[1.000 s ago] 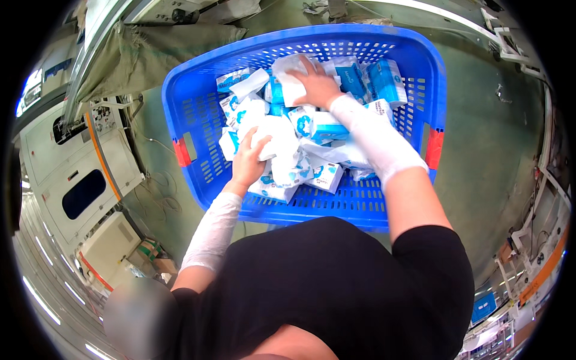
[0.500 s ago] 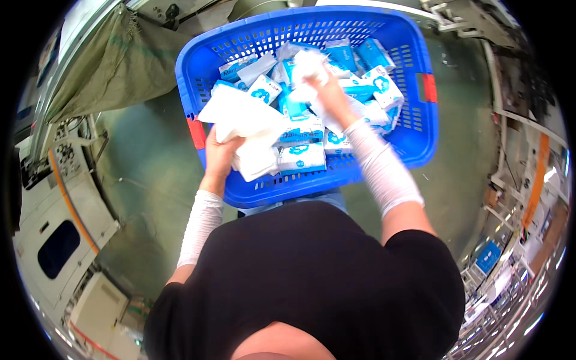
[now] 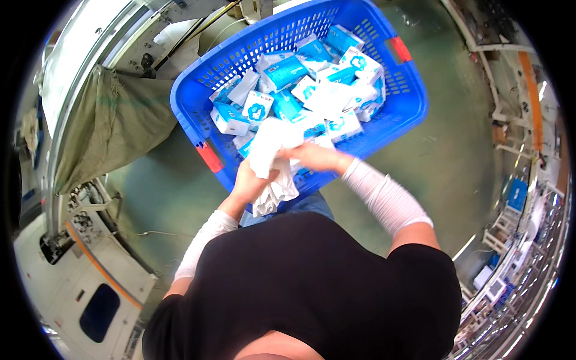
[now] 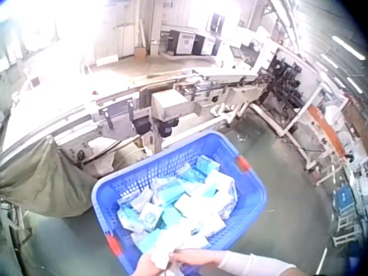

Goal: The person sorts packets of tissues from a large blue basket onto a conveyor belt. The person picks up several packets at a time, checks their orientation, and places them onto the moving production line.

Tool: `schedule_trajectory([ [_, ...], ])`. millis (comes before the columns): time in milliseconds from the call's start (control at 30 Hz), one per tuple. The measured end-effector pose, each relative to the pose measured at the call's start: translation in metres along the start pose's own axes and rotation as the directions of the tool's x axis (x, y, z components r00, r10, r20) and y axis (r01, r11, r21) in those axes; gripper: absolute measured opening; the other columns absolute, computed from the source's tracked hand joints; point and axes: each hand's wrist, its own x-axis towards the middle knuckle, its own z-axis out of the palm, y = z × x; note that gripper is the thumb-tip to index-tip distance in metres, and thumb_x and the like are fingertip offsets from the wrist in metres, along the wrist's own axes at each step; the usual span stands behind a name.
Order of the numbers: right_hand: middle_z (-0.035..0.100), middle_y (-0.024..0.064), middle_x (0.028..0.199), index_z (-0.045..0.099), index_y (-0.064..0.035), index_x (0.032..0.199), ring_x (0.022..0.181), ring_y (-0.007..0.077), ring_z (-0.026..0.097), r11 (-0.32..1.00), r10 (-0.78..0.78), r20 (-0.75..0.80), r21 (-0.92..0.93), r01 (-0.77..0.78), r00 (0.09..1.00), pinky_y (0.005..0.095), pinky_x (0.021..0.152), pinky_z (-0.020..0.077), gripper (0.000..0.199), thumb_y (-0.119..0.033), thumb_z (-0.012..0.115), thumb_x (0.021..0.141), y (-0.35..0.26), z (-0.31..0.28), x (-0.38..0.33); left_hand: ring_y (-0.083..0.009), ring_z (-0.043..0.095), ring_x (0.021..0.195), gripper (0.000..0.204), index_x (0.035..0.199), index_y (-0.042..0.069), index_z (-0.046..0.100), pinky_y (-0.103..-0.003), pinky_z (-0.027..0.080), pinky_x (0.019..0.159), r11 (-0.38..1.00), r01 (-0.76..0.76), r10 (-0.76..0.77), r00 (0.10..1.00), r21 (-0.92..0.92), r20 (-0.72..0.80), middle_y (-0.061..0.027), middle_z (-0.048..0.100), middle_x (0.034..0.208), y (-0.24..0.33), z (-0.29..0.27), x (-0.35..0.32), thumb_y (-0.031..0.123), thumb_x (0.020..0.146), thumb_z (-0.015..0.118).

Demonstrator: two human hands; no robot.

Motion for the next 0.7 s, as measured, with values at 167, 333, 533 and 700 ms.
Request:
schedule_trajectory([
  [167, 0.059, 0.0100, 0.117, 0.060, -0.0118, 0.110, 0.107, 0.0289, 0.055, 0.663, -0.609, -0.439, -0.738, 0.122, 0.660, 0.0415, 0.087, 0.0444, 0.031, -0.014, 0.061, 0.079, 0.084, -0.048, 0.064, -0.0138, 0.062, 0.088, 0.033, 0.106, 0.002, 0.063, -0.029, 0.049, 0.079, 0.959, 0.163, -0.151, 0.986, -0.232, 0.069, -0.0048, 0.067, 0.096, 0.020, -0.067, 0.001, 0.002, 0.074, 0.069],
  [333, 0.064, 0.0023, 0.093, 0.059, -0.0099, 0.088, 0.097, 0.0243, 0.058, 0.583, -0.644, -0.262, -0.776, 0.240, 0.719, 0.0367, 0.083, 0.0449, 0.014, -0.011, 0.060, 0.074, 0.051, -0.030, 0.054, -0.0152, 0.063, 0.088, 0.032, 0.107, -0.002, 0.064, -0.028, 0.049, 0.078, 0.887, 0.195, -0.236, 0.970, -0.418, -0.049, -0.0075, 0.068, 0.099, 0.035, -0.127, 0.017, 0.003, 0.076, 0.065],
  [533, 0.063, 0.0004, 0.096, 0.054, -0.0128, 0.073, 0.100, 0.0173, 0.059, 0.223, -0.867, -0.007, -0.900, 0.375, 0.499, 0.0408, 0.093, 0.0438, 0.007, -0.012, 0.061, 0.072, -0.089, 0.030, 0.002, -0.0139, 0.062, 0.091, 0.050, 0.113, -0.001, 0.057, -0.029, 0.048, 0.082, 0.986, 0.120, -0.106, 0.987, -0.120, 0.117, -0.0072, 0.066, 0.101, 0.042, -0.140, 0.067, 0.011, 0.069, 0.078],
  [700, 0.064, -0.0004, 0.098, 0.049, -0.0141, 0.068, 0.099, 0.0156, 0.060, 0.064, -0.905, 0.055, -0.963, 0.261, 0.423, 0.0451, 0.096, 0.0442, 0.014, -0.012, 0.062, 0.073, -0.143, 0.087, 0.007, -0.0182, 0.060, 0.099, 0.055, 0.121, -0.003, 0.053, -0.031, 0.048, 0.087, 0.829, 0.306, 0.092, 0.750, -0.467, 0.655, -0.0105, 0.063, 0.110, 0.043, -0.161, 0.051, 0.010, 0.074, 0.075],
])
